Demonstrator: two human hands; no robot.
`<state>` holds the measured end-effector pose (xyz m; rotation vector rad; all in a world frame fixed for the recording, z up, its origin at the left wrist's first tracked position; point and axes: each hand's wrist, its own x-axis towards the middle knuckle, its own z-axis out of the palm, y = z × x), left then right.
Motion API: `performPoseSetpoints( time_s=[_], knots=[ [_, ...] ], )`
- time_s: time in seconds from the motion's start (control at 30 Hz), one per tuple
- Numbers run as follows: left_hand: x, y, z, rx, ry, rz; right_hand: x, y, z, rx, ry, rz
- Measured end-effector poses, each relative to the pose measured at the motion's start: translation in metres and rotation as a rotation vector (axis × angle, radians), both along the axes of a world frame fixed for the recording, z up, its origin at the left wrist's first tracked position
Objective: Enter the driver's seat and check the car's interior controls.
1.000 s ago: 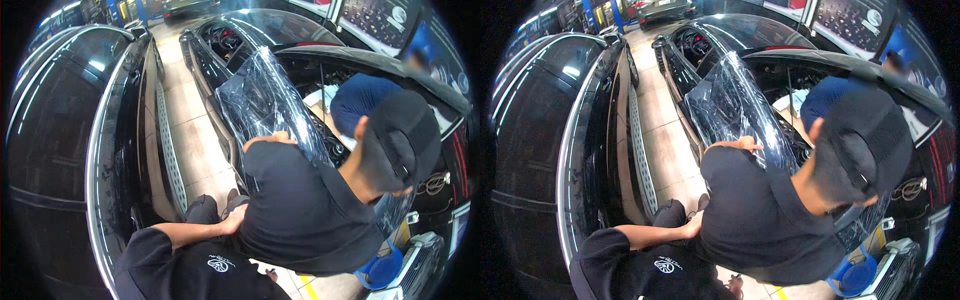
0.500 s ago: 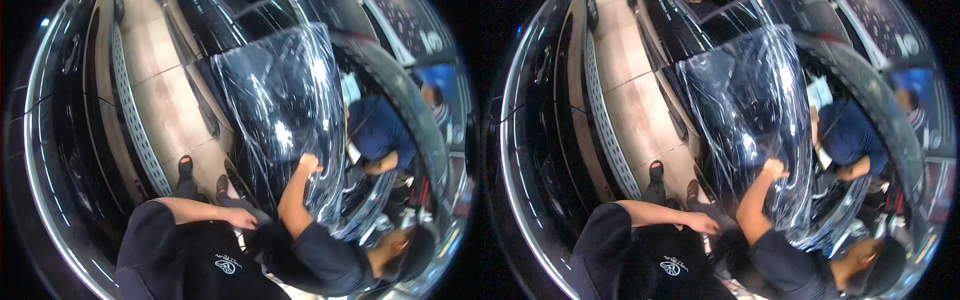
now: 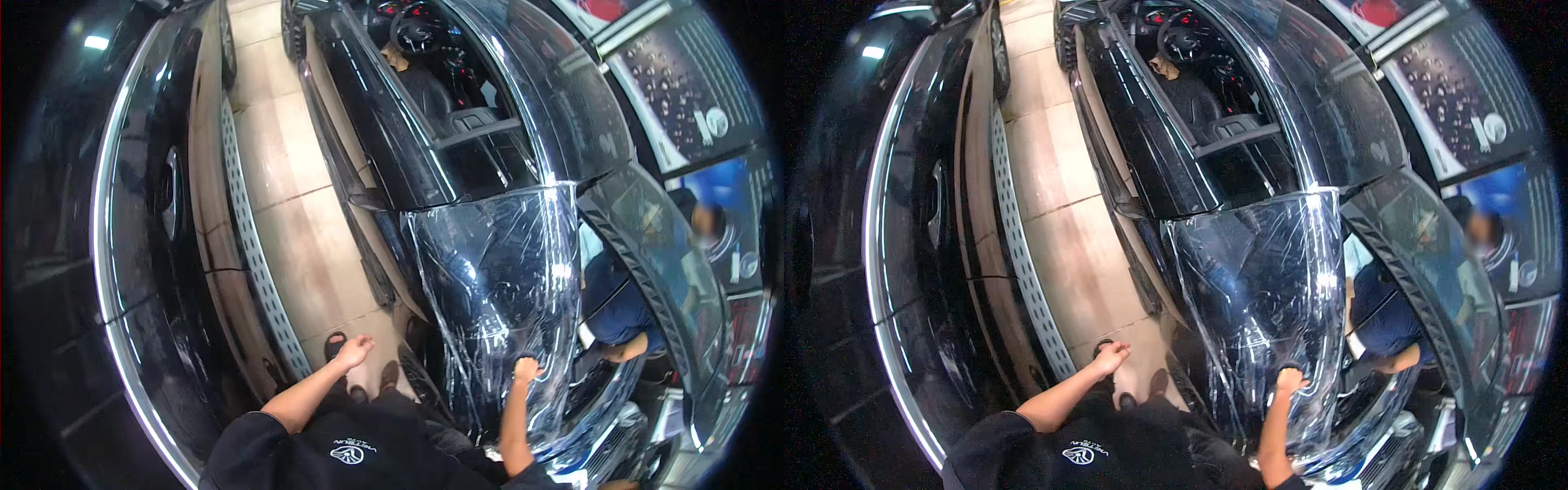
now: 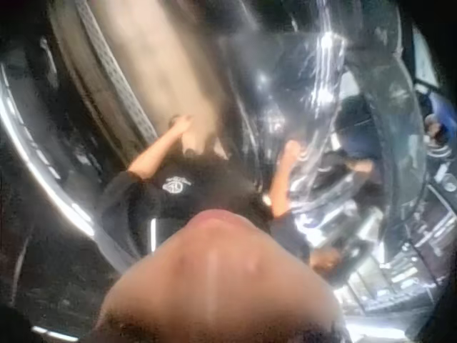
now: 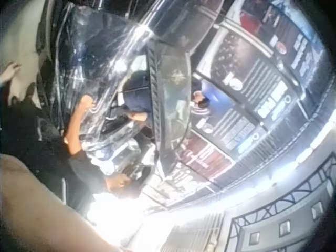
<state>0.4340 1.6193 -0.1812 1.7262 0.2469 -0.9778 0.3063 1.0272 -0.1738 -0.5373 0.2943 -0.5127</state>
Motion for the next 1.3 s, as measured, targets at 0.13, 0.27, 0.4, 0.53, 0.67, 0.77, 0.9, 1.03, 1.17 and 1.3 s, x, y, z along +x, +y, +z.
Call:
performPoseSetpoints(
  time_s=[0.13, 0.27, 0.4, 0.53, 0.67, 0.77, 0.9, 1.03, 1.17, 1.3],
  knots=[
    [0.064, 0.015, 0.007, -0.226, 0.240, 0.331, -0.017, 0.006, 0.048, -0.292, -0.246, 0.509],
    [0.150, 0.030, 0.018, -0.269, 0.194, 0.378, -0.070, 0.061, 0.080, -0.710, 0.333, 0.333],
    [0.240, 0.025, 0.032, -0.382, 0.235, 0.528, -0.137, 0.086, 0.089, -0.630, 0.459, 0.223],
    [0.336, -0.008, 0.005, -0.521, 0.190, 0.627, 0.032, 0.304, 0.030, -0.560, 1.479, 0.971],
    [0.406, -0.053, -0.019, -0.566, 0.352, 0.675, 0.107, 0.296, 0.076, -0.507, 1.369, 0.659],
    [0.448, -0.030, -0.076, -0.535, 0.306, 0.755, 0.173, 0.316, 0.161, -0.569, 1.401, 0.793],
    [0.476, -0.078, -0.087, -0.667, 0.330, 0.790, 0.183, 0.311, 0.170, -0.614, 1.529, 0.636],
    [0.477, -0.074, -0.087, -0.543, 0.440, 0.758, 0.196, 0.315, 0.178, -0.735, 1.570, 0.561],
    [0.482, -0.081, -0.074, -0.160, 0.332, 0.508, 0.233, 0.319, 0.182, -0.943, 1.455, 0.788],
    [0.447, -0.026, -0.110, -0.264, 0.340, 0.624, 0.304, 0.306, 0.192, -0.942, 1.413, 0.656]
  ],
)
